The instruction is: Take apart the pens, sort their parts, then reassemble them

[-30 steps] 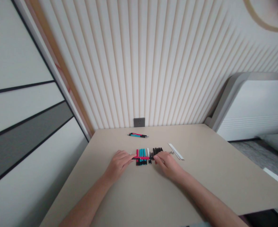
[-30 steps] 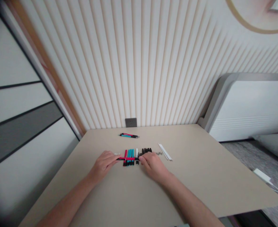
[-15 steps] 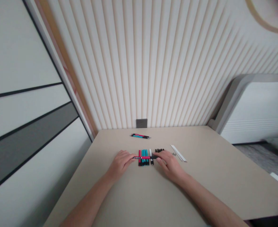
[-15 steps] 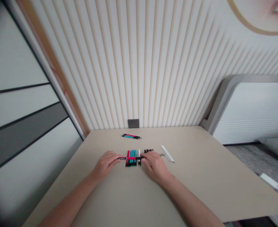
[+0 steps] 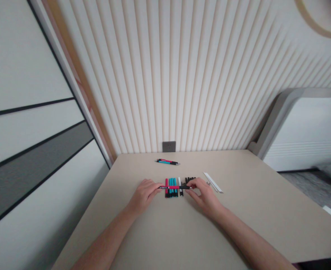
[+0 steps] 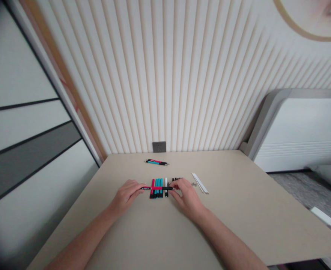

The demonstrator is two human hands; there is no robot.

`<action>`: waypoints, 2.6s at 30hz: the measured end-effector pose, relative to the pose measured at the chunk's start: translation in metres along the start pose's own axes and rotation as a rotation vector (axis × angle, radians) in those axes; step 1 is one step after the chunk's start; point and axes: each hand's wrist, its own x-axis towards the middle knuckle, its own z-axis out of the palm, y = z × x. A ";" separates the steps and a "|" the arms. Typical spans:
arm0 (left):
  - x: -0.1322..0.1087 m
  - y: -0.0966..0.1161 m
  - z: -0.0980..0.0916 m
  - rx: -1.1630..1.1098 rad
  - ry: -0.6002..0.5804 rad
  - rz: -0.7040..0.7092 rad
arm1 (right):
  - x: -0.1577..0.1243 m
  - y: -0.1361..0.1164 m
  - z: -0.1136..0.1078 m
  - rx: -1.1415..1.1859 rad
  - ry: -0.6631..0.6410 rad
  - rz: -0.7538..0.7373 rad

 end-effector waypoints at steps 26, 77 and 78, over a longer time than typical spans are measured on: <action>0.000 0.000 -0.001 -0.031 0.002 0.023 | -0.001 0.000 -0.002 0.086 -0.018 0.063; -0.003 -0.001 -0.001 -0.054 0.164 -0.256 | 0.002 0.003 -0.003 0.181 0.092 0.143; -0.002 0.000 -0.001 -0.051 0.182 -0.258 | 0.002 0.003 -0.003 0.185 0.094 0.150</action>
